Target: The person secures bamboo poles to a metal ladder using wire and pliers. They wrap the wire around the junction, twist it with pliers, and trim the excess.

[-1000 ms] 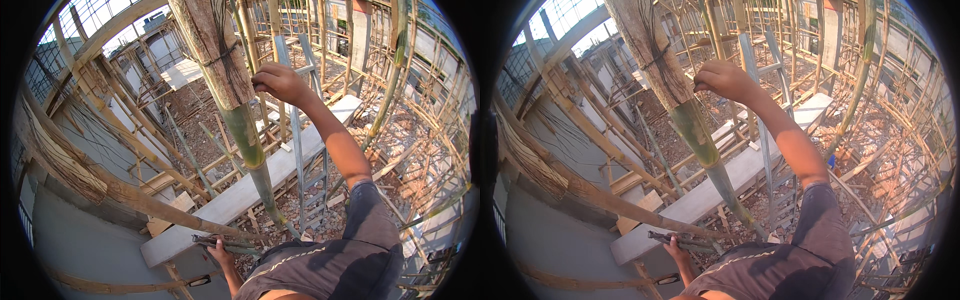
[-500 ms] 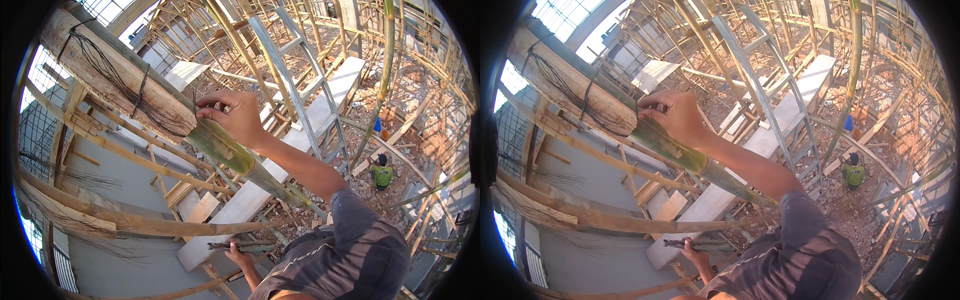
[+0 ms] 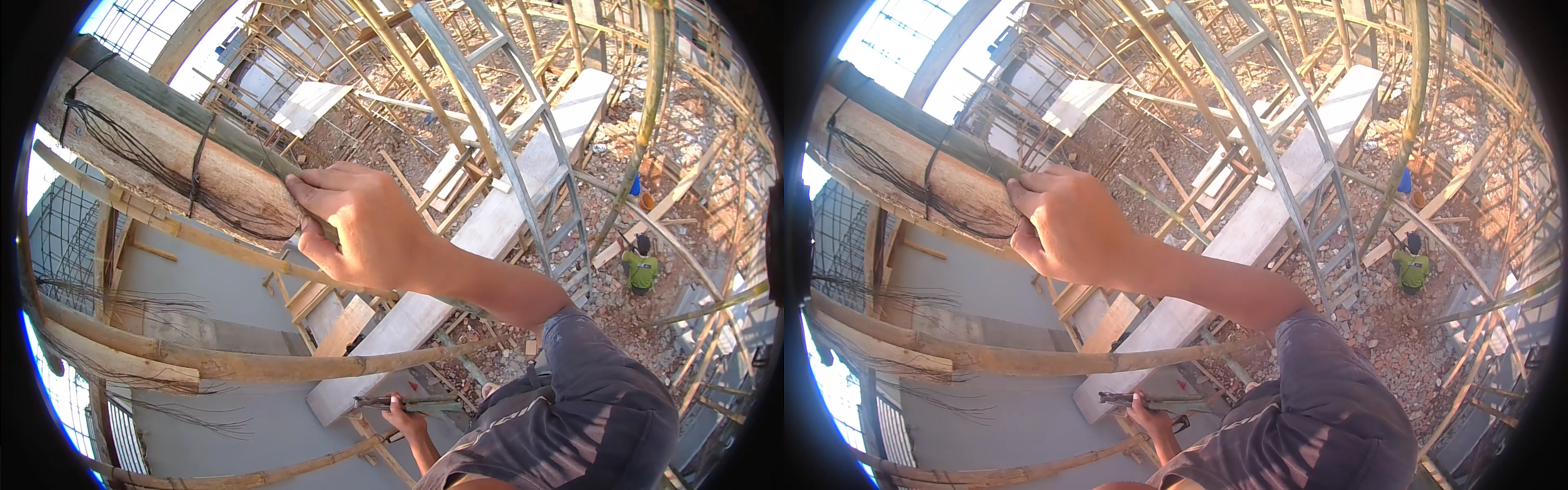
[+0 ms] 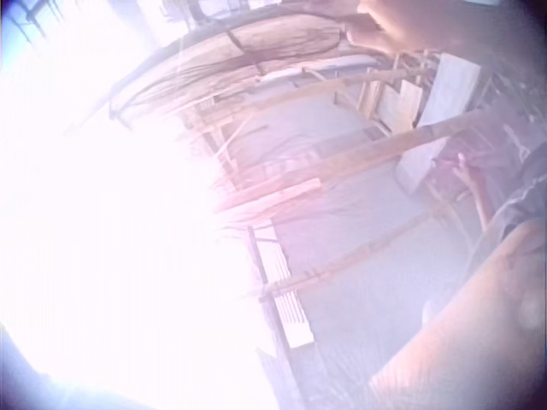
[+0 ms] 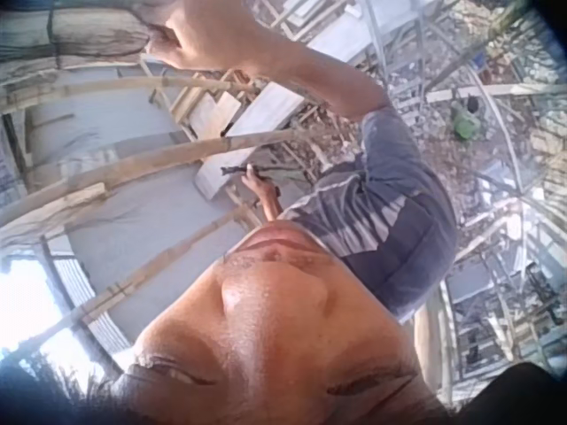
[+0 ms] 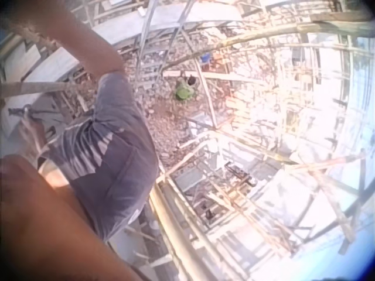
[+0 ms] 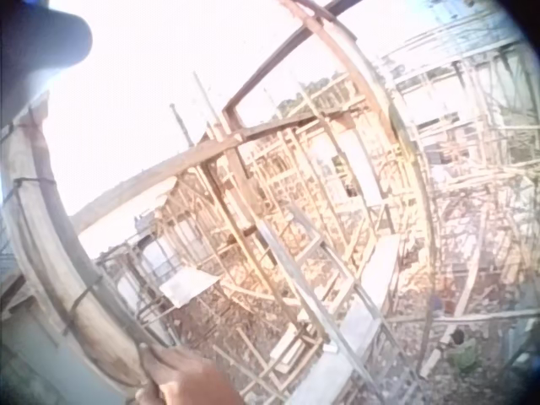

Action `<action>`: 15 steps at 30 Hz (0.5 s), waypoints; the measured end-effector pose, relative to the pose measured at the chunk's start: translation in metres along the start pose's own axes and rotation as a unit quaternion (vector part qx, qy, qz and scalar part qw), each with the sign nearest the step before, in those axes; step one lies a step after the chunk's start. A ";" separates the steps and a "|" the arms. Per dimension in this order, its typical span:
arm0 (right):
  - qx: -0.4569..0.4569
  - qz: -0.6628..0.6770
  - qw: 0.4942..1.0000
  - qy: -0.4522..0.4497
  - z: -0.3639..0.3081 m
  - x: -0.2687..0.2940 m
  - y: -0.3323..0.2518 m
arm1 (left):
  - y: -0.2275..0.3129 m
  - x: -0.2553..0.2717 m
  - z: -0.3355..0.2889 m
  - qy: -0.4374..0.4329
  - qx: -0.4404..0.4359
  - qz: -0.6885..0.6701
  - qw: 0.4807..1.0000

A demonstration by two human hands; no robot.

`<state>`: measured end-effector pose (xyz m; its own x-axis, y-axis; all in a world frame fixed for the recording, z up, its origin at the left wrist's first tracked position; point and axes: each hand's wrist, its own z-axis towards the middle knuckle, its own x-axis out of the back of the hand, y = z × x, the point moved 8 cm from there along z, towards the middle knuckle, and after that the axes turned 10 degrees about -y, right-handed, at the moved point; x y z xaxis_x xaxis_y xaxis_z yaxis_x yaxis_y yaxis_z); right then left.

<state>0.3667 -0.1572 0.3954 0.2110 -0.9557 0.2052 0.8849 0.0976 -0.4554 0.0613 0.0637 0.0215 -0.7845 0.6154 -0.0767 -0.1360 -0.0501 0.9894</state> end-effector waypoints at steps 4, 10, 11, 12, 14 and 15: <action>0.030 0.092 0.993 0.073 -0.007 -0.006 0.008 | 0.008 -0.011 0.003 -0.001 0.040 -0.028 0.999; 0.002 0.151 0.983 0.101 0.003 -0.014 0.011 | 0.024 -0.038 0.002 -0.060 0.051 -0.037 0.996; -0.013 0.166 0.982 0.094 0.004 -0.017 0.013 | 0.020 -0.033 0.001 -0.048 0.046 -0.038 0.997; -0.028 0.180 0.979 0.088 0.005 -0.019 0.014 | 0.015 -0.028 -0.001 -0.035 0.041 -0.038 0.998; -0.048 0.206 0.975 0.071 0.008 -0.022 0.021 | 0.011 -0.025 -0.007 -0.020 0.046 -0.043 0.998; -0.059 0.219 0.972 0.063 0.009 -0.024 0.024 | 0.010 -0.024 -0.010 -0.017 0.053 -0.045 0.997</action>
<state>0.3869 -0.1297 0.3870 0.4979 -0.8569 -0.1339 0.6670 0.4770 -0.5724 0.0728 0.0409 0.0316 -0.7506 0.6402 -0.1635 -0.1384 0.0896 0.9863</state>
